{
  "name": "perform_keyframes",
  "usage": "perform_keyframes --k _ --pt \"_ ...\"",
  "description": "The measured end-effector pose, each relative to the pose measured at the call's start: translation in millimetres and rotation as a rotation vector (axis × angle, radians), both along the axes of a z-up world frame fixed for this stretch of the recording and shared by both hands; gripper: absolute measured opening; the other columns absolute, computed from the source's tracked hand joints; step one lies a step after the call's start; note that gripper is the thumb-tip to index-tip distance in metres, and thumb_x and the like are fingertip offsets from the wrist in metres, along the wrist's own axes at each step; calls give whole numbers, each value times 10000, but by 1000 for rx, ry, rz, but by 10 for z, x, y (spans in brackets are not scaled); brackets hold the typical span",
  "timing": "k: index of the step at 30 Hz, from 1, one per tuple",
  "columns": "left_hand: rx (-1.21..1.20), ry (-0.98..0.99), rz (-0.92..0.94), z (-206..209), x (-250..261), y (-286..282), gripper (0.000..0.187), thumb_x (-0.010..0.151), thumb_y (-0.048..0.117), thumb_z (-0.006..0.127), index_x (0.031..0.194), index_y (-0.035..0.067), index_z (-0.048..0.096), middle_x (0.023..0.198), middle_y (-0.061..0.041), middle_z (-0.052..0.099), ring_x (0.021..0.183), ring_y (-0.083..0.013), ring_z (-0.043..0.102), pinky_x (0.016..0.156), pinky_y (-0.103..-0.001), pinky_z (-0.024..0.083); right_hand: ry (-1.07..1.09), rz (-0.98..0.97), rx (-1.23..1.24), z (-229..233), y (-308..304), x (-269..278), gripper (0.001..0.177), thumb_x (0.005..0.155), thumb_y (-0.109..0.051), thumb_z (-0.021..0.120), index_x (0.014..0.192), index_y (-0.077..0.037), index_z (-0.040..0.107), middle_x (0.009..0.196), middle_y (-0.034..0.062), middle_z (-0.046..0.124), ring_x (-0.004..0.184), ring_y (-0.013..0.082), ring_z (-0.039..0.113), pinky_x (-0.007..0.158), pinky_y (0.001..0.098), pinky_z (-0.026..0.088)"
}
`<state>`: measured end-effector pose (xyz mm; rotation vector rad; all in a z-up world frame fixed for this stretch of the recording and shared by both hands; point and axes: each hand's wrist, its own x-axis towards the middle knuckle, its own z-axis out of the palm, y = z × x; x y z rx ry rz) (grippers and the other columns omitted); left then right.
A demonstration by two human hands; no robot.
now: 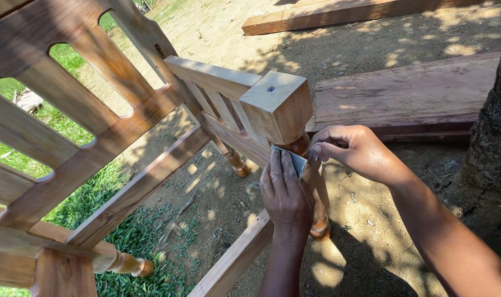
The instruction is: Sanding the wooden legs and frame of a bed with a piece of sandpaper.
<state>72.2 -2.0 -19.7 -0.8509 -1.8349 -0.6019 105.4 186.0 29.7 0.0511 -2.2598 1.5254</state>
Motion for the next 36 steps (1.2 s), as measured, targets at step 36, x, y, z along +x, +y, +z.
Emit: perform_keyframes --k 36 --pt "-366 299 45 233 -239 -81 445 1007 219 616 1380 -23 584 1279 -205 602 1061 -304 629 858 -447 498 -997 -313 233 -4084 1902 -593 369 934 -352 738 1208 -108 765 1184 135 773 1067 280 746 957 433 584"
